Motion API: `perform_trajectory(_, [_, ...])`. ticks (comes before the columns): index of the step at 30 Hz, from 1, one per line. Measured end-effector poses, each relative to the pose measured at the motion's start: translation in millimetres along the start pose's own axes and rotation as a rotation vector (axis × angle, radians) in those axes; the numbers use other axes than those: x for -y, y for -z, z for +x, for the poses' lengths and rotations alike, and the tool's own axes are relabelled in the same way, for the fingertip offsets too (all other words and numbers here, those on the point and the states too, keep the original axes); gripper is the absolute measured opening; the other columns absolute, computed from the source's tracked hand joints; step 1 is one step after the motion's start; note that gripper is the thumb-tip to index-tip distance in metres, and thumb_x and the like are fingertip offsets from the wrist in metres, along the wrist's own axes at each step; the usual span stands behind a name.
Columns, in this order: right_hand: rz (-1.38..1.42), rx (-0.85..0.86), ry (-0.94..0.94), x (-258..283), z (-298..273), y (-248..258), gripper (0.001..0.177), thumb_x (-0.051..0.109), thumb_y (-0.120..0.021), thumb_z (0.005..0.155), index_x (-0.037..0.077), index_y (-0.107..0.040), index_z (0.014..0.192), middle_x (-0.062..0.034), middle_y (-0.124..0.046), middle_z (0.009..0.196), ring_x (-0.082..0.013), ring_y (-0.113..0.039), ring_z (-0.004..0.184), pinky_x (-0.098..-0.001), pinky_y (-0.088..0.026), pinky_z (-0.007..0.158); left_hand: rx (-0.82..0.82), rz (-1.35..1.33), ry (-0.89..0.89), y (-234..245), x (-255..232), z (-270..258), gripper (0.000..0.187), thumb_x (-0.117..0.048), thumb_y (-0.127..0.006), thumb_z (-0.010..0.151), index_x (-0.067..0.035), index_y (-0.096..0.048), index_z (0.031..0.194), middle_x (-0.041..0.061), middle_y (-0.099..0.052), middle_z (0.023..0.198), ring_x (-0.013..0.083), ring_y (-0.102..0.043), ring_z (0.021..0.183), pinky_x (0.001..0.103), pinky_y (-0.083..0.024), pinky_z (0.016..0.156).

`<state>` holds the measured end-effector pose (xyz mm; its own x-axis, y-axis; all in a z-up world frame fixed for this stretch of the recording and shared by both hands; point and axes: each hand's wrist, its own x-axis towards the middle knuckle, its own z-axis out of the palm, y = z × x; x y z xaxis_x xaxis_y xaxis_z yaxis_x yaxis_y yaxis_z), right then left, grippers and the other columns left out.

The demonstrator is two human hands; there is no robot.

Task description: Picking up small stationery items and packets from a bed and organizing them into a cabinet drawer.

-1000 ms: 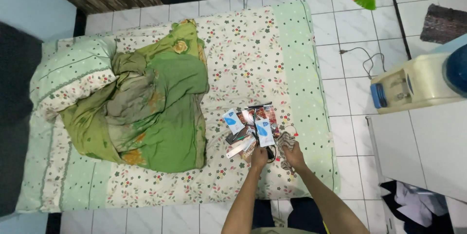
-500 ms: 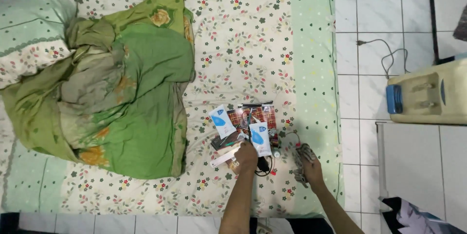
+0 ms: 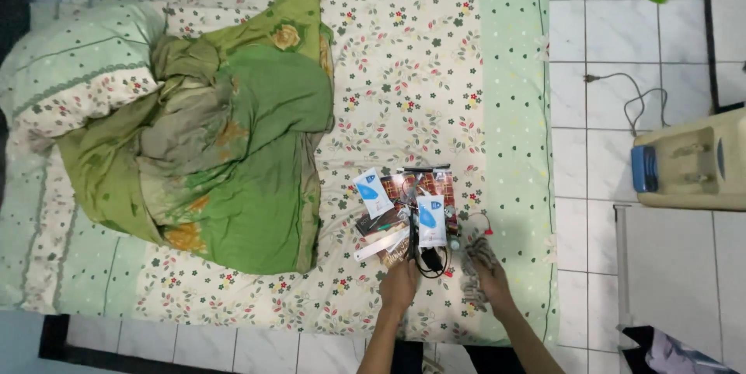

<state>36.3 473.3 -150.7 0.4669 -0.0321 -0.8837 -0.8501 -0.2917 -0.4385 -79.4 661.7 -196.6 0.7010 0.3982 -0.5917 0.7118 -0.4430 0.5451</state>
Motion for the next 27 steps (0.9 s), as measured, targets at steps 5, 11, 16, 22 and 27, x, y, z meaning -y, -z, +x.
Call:
perform_trajectory(5, [-0.021,0.225,0.258,53.0,-86.5,-46.9,0.07,0.036,-0.071,0.083,0.013,-0.053,0.147,-0.013,-0.067,0.138,-0.0298,-0.063,0.126,-0.042,-0.05,0.107,-0.1,0.164,-0.288,21.6,-55.2,-98.3,0.036,-0.031,-0.039,0.11,-0.011,-0.06,0.089,0.008,-0.063,0.071,0.0289,-0.061,0.06,0.045,-0.045,0.051])
perform_trajectory(11, [-0.197,0.268,0.723,95.0,-157.4,-5.0,0.061,0.023,-0.065,0.09,0.01,-0.046,0.147,-0.0134,-0.064,0.136,-0.0271,-0.059,0.128,-0.0416,-0.047,0.109,-0.02,0.005,-0.496,141.8,-162.2,-186.9,0.029,-0.025,-0.052,0.11,-0.013,-0.047,0.083,0.005,-0.051,0.069,0.025,-0.051,0.061,0.042,-0.039,0.059])
perform_trajectory(16, [-0.76,0.402,0.857,151.5,-279.9,45.4,0.043,0.023,-0.063,0.093,0.018,-0.05,0.134,-0.0061,-0.073,0.107,-0.0206,-0.066,0.089,-0.0314,-0.05,0.077,-0.082,-0.381,-0.641,235.4,-244.5,-231.7,0.02,-0.03,-0.049,0.11,-0.01,-0.051,0.11,-0.003,-0.04,0.063,0.011,-0.037,0.056,0.033,-0.027,0.054])
perform_trajectory(22, [-0.86,0.284,0.922,164.9,-348.8,62.5,0.061,0.025,-0.07,0.09,0.005,-0.045,0.142,-0.0284,-0.063,0.134,-0.0508,-0.059,0.124,-0.062,-0.052,0.096,-0.059,-0.123,-0.746,256.6,-289.6,-234.7,0.017,-0.023,-0.048,0.109,-0.01,-0.054,0.101,0.005,-0.057,0.058,0.0228,-0.055,0.052,0.033,-0.043,0.054])
perform_trajectory(27, [-0.869,0.308,0.874,163.3,-383.3,81.7,0.061,0.018,-0.07,0.088,-0.002,-0.047,0.141,-0.0292,-0.063,0.136,-0.051,-0.059,0.125,-0.0599,-0.052,0.096,-0.138,-0.37,-0.766,251.3,-284.3,-235.8,0.026,-0.025,-0.052,0.11,-0.009,-0.063,0.093,0.007,-0.057,0.054,0.0168,-0.051,0.049,0.027,-0.041,0.05])
